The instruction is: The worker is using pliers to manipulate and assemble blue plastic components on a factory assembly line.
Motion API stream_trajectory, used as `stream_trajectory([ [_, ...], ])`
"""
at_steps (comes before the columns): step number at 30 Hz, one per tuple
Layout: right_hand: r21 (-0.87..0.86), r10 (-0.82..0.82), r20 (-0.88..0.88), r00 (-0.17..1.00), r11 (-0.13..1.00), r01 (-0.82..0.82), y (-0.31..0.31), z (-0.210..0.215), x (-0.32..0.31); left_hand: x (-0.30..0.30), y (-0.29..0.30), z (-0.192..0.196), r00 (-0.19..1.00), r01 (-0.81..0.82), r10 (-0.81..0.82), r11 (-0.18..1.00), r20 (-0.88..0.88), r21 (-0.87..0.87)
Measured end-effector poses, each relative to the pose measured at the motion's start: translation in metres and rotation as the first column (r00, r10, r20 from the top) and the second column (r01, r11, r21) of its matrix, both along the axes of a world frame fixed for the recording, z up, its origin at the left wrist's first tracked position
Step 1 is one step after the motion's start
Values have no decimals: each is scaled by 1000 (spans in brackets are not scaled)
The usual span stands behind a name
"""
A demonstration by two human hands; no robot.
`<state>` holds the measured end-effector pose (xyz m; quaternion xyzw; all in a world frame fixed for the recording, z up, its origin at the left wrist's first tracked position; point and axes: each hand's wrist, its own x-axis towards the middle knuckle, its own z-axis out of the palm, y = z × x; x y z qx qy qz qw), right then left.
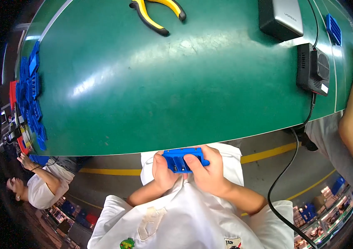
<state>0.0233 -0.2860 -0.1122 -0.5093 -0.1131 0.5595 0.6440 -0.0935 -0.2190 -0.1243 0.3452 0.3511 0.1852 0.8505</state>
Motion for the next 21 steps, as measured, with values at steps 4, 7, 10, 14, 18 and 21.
stream_trajectory([
  [4, -52, -9, -10, 1000, 999, 9, 3, 6, 0, 3, 1, 7, 998, -18, 19, 1000, -66, 26],
  [7, -112, -24, -30, 999, 994, 20, 5, 13, 2, 10, 0, 17, 987, -33, 36, 999, -159, 20],
  [10, -216, -90, -109, 990, 974, 65, 8, 24, 5, 18, 2, 32, 968, -31, 21, 999, -252, -33],
  [14, -473, 16, -6, 1000, 881, -17, 7, 35, 3, 22, -3, 46, 892, -112, 69, 991, -447, -70],
  [18, -362, 17, 107, 994, 932, 23, 14, 36, 2, 27, -6, 45, 890, -71, 57, 997, -452, -14],
  [21, -319, -53, 75, 996, 945, 74, 16, 31, 0, 29, -12, 31, 794, 34, 178, 942, -582, 334],
])
